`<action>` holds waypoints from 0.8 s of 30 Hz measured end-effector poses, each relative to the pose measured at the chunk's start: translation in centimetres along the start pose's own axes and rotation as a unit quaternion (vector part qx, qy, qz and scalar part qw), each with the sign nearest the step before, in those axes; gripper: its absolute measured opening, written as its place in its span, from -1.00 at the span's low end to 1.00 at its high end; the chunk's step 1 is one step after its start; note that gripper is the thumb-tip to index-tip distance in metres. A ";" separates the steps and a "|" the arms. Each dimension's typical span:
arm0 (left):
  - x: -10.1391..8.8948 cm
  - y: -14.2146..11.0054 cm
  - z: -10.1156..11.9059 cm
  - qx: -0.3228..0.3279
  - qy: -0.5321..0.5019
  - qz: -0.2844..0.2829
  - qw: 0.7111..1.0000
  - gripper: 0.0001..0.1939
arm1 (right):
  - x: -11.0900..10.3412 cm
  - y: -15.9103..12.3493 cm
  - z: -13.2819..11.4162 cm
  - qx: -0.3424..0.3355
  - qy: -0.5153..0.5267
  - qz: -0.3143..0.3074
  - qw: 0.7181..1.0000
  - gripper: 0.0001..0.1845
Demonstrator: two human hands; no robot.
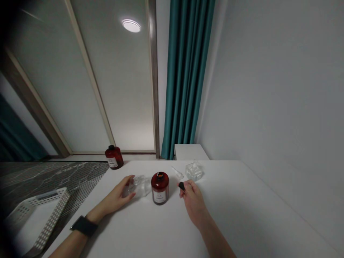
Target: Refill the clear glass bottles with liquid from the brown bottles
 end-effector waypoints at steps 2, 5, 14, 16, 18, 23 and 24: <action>0.0 0.0 0.1 -0.001 0.003 -0.001 1.000 -0.42 | 0.6 0.3 -0.4 -0.015 0.002 0.009 1.000 -0.66; 0.0 0.0 0.2 -0.001 0.006 0.002 1.000 -0.42 | 1.9 1.2 -1.6 -0.048 -0.003 0.018 0.999 -0.73; 0.0 -0.2 0.3 -0.012 0.000 0.001 1.000 -0.36 | 6.9 2.9 -4.0 -0.223 -0.194 -0.069 0.953 -0.96; 0.2 -0.3 0.2 -0.021 0.000 -0.009 1.000 -0.30 | 7.1 2.8 -3.1 -0.220 -0.192 -0.076 0.953 -0.94; 0.4 -0.4 0.0 -0.025 0.000 -0.014 1.000 -0.26 | 7.0 2.7 -2.2 -0.217 -0.189 -0.069 0.955 -0.91; 0.3 -0.5 -0.3 -0.015 0.006 -0.012 1.000 -0.14 | 7.0 2.4 -0.7 -0.210 -0.172 -0.065 0.960 -0.87; 0.0 -0.6 -0.2 -0.010 0.014 0.003 1.000 -0.08 | 7.1 2.4 -0.6 -0.207 -0.166 -0.069 0.962 -0.87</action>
Point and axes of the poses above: each hand's wrist, its own y-axis towards the middle knuckle, its own x-axis out of the palm, z = x × y, the point moved 2 cm from there along y, towards the middle knuckle, and after that the axes turned 13 degrees about y, right-handed, at the moved point
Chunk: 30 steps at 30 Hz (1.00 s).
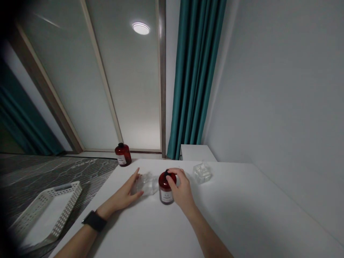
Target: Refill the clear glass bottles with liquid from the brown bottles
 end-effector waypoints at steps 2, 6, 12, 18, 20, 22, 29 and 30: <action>-0.9 -0.1 0.9 0.018 0.031 0.056 0.998 -0.03 | 0.2 0.0 0.1 0.008 0.006 -0.002 1.000 -0.86; -1.8 -0.7 5.2 0.094 0.095 0.156 0.979 -0.24 | 0.1 -0.1 0.1 0.011 -0.003 0.003 1.000 -0.86; -0.1 0.1 10.7 0.090 -0.045 0.062 0.993 -0.24 | -0.5 -0.7 -0.5 0.004 0.009 -0.030 1.000 -0.85; 0.3 1.6 10.9 0.103 -0.127 -0.030 0.986 -0.33 | -0.7 -1.5 -0.9 -0.002 0.035 -0.080 0.996 -0.85; 0.5 1.5 11.0 0.101 -0.152 -0.031 0.983 -0.37 | -0.7 -1.7 -1.0 -0.005 0.042 -0.082 0.996 -0.86; 0.8 1.1 11.1 0.092 -0.164 -0.010 0.982 -0.37 | -0.7 -1.8 -1.3 -0.012 0.041 -0.093 0.995 -0.87; 1.1 -0.1 10.7 0.097 -0.152 0.006 0.984 -0.36 | -0.1 -2.3 -3.1 -0.060 0.006 -0.134 0.989 -0.85; 1.0 -0.2 10.6 0.100 -0.152 0.006 0.983 -0.36 | 0.0 -2.4 -3.2 -0.062 0.006 -0.134 0.989 -0.86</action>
Point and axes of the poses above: each hand's wrist, its own y-axis towards the middle knuckle, its own x-axis out of the palm, z = x × y, the point moved 2 cm from there along y, towards the middle knuckle, and after that the axes turned 13 degrees about y, right-handed, at the moved point
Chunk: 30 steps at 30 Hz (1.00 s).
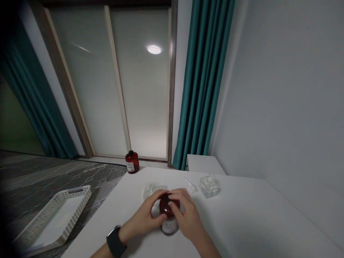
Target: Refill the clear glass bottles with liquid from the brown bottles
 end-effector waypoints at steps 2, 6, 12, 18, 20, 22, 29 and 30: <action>-0.1 -0.2 -0.1 0.005 0.002 0.004 1.000 -0.37 | 0.3 -0.2 -0.1 -0.002 -0.001 0.012 1.000 -0.87; 0.2 -0.5 -0.2 0.039 0.010 0.025 0.999 -0.40 | 0.6 -0.5 -0.2 -0.009 -0.014 0.040 0.999 -0.86; 0.7 -1.2 -0.3 0.129 0.062 0.093 0.985 -0.36 | 0.9 -0.6 -0.3 -0.029 -0.008 0.050 0.998 -0.84; 0.2 -1.3 0.3 0.150 0.078 0.089 0.982 -0.37 | 0.9 -1.0 -0.2 -0.015 0.027 0.056 0.998 -0.84; 0.1 -1.2 0.4 0.149 0.084 0.086 0.981 -0.37 | 0.9 -1.2 0.0 0.003 0.032 0.069 0.997 -0.83; 0.1 -1.2 0.4 0.148 0.084 0.087 0.982 -0.36 | 1.0 -1.4 0.2 0.025 0.032 0.064 0.997 -0.79; 0.2 -1.2 0.3 0.135 0.079 0.075 0.985 -0.34 | 1.1 -1.7 0.7 0.039 0.033 0.087 0.995 -0.74; 0.2 -1.2 0.3 0.133 0.079 0.073 0.985 -0.35 | 1.1 -1.7 0.7 0.044 0.038 0.085 0.995 -0.73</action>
Point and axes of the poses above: each hand's wrist, its own y-axis towards the middle knuckle, its own x-axis out of the palm, z = x × y, the point moved 2 cm from there along y, towards the middle knuckle, and after that the axes turned 13 degrees about y, right-handed, at the moved point
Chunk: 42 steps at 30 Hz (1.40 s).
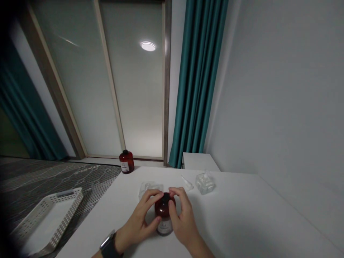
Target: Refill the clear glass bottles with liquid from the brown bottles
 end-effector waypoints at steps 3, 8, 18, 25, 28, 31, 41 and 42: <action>-0.1 0.0 0.1 0.005 0.000 0.003 1.000 -0.34 | 0.2 -0.1 0.1 0.015 0.009 -0.023 1.000 -0.71; -0.2 0.1 0.2 0.008 0.001 0.006 1.000 -0.36 | 0.3 -0.3 0.0 0.004 -0.003 0.002 1.000 -0.70; -0.1 0.3 0.3 -0.002 -0.008 0.026 1.000 -0.37 | 0.1 -0.1 -0.2 -0.008 -0.004 0.002 1.000 -0.73; -0.1 0.4 0.2 -0.008 -0.004 0.019 1.000 -0.34 | 0.1 0.0 -0.1 0.016 -0.002 0.005 1.000 -0.72; -0.2 0.4 0.3 -0.010 -0.006 0.022 1.000 -0.34 | 0.0 0.1 -0.1 0.037 0.015 -0.019 0.999 -0.69; -0.2 0.4 0.5 -0.020 -0.016 0.034 0.999 -0.34 | 0.1 0.1 -0.2 0.055 0.023 -0.028 0.998 -0.68; 0.3 0.4 0.7 -0.070 -0.058 0.046 0.995 -0.35 | -0.1 0.1 -0.1 0.075 0.023 -0.038 0.996 -0.69; 0.3 0.4 0.7 -0.075 -0.063 0.045 0.994 -0.36 | -0.1 0.1 -0.1 0.077 0.027 -0.046 0.996 -0.70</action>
Point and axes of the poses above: each hand's wrist, its own y-axis towards the middle knuckle, its own x-axis out of the palm, z = x × y, the point moved 2 cm from there along y, towards the middle knuckle, and after that the axes turned 13 degrees about y, right-handed, at the moved point
